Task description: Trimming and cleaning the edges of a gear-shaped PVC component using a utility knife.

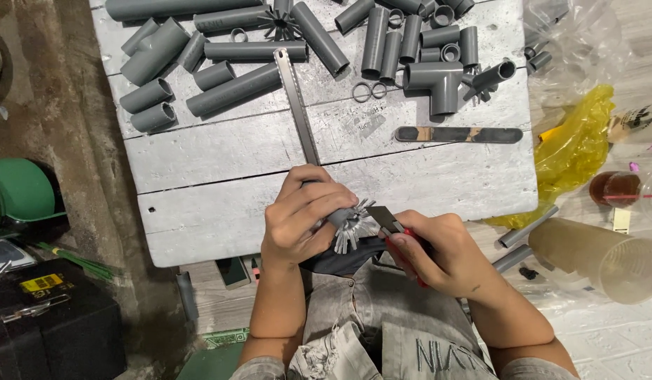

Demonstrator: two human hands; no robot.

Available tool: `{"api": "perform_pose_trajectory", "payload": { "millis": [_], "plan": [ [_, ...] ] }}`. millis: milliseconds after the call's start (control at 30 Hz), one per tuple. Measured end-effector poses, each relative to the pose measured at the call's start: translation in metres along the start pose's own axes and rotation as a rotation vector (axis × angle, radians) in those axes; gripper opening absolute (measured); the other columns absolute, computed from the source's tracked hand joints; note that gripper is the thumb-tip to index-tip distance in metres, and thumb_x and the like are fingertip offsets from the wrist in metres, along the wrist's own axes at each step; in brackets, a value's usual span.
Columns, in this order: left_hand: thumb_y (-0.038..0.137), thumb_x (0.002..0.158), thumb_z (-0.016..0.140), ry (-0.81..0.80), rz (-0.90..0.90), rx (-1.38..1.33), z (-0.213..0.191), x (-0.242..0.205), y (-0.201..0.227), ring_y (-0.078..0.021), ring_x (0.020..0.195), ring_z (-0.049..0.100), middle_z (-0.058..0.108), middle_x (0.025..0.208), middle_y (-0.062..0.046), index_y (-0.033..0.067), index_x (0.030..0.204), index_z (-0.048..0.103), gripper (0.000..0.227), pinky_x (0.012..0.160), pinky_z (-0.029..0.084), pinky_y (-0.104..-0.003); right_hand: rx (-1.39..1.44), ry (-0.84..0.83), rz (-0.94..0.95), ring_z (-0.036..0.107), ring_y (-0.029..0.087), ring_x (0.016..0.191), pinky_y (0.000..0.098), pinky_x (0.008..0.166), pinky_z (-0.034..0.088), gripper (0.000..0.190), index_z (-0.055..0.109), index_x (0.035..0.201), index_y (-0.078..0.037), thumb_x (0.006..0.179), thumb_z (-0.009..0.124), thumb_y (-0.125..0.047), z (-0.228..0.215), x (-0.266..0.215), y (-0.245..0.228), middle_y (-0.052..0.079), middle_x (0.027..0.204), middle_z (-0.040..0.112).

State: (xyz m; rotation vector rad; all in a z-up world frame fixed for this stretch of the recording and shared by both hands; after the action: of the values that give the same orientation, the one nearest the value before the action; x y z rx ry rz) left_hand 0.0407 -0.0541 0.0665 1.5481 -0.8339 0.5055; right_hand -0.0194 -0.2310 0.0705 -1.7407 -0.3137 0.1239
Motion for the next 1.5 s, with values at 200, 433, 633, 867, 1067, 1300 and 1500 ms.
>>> {"api": "perform_pose_trajectory", "payload": {
  "millis": [200,433,633,867,1067,1300,1500],
  "plan": [
    [-0.002,0.088,0.074,-0.004,-0.004,-0.025,0.0,0.001,-0.001,-0.0305,0.078,0.064,0.077,0.09,-0.013,0.0013,0.095,0.078,0.008,0.074,0.06,-0.041,0.015,-0.028,0.0,0.054,0.014,0.025,0.0227,0.033,0.05,0.022,0.07,0.09,-0.003,0.097,0.049,-0.006,0.0,0.003,-0.002,0.0,0.037,0.059],
    [-0.007,0.089,0.067,-0.027,-0.009,-0.024,-0.002,-0.01,-0.015,-0.0305,0.08,0.064,0.077,0.092,-0.015,0.0004,0.098,0.077,0.015,0.076,0.06,-0.042,0.111,-0.031,-0.047,0.055,0.015,0.025,0.0235,0.032,0.047,0.021,0.068,0.085,-0.005,0.098,0.051,-0.008,0.002,-0.001,-0.006,-0.001,0.037,0.056],
    [-0.008,0.088,0.068,-0.045,-0.001,-0.029,-0.001,-0.003,-0.01,-0.0325,0.081,0.065,0.077,0.094,-0.015,-0.0004,0.1,0.076,0.016,0.077,0.06,-0.044,-0.048,0.026,-0.024,0.055,0.014,0.025,0.0233,0.035,0.053,0.021,0.071,0.095,-0.003,0.096,0.05,-0.006,-0.005,0.004,-0.01,-0.002,0.037,0.059],
    [-0.011,0.085,0.07,-0.034,-0.005,-0.015,0.002,-0.002,-0.006,-0.0315,0.081,0.064,0.077,0.094,-0.015,0.0004,0.1,0.077,0.02,0.077,0.06,-0.042,-0.073,0.026,0.002,0.057,0.016,0.028,0.0261,0.037,0.054,0.02,0.072,0.097,-0.001,0.095,0.052,-0.004,-0.002,0.001,0.0,0.002,0.038,0.061],
    [-0.013,0.084,0.07,-0.036,-0.026,-0.019,0.003,-0.003,-0.01,-0.0311,0.08,0.064,0.077,0.093,-0.015,0.0004,0.1,0.077,0.022,0.075,0.06,-0.042,-0.064,0.006,-0.016,0.059,0.018,0.028,0.0272,0.034,0.052,0.017,0.071,0.094,-0.001,0.094,0.055,-0.003,0.003,0.004,-0.005,0.004,0.039,0.062],
    [-0.011,0.085,0.07,-0.041,-0.044,0.004,0.001,-0.003,-0.012,-0.0327,0.08,0.065,0.077,0.093,-0.015,-0.0002,0.1,0.077,0.02,0.074,0.06,-0.043,-0.125,0.056,-0.017,0.06,0.016,0.029,0.025,0.036,0.054,0.018,0.071,0.097,-0.002,0.095,0.053,-0.002,-0.006,0.004,-0.007,0.001,0.041,0.063],
    [-0.011,0.084,0.072,-0.041,-0.035,0.029,0.002,0.003,-0.005,-0.0321,0.081,0.065,0.077,0.094,-0.015,-0.0001,0.101,0.077,0.021,0.075,0.06,-0.043,-0.197,0.076,0.021,0.062,0.018,0.031,0.0268,0.037,0.053,0.019,0.072,0.1,-0.001,0.094,0.054,-0.002,-0.002,0.0,0.0,0.004,0.043,0.064]
  ]
}}
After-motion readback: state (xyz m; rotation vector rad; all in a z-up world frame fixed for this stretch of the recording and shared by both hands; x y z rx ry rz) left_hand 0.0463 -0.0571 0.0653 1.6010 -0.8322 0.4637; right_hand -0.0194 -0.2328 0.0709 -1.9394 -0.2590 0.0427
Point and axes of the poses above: each hand's wrist, its own x-axis towards the middle knuckle, its own z-axis out of the palm, y = z × x, the point moved 6 cm from there along x, towards the middle knuckle
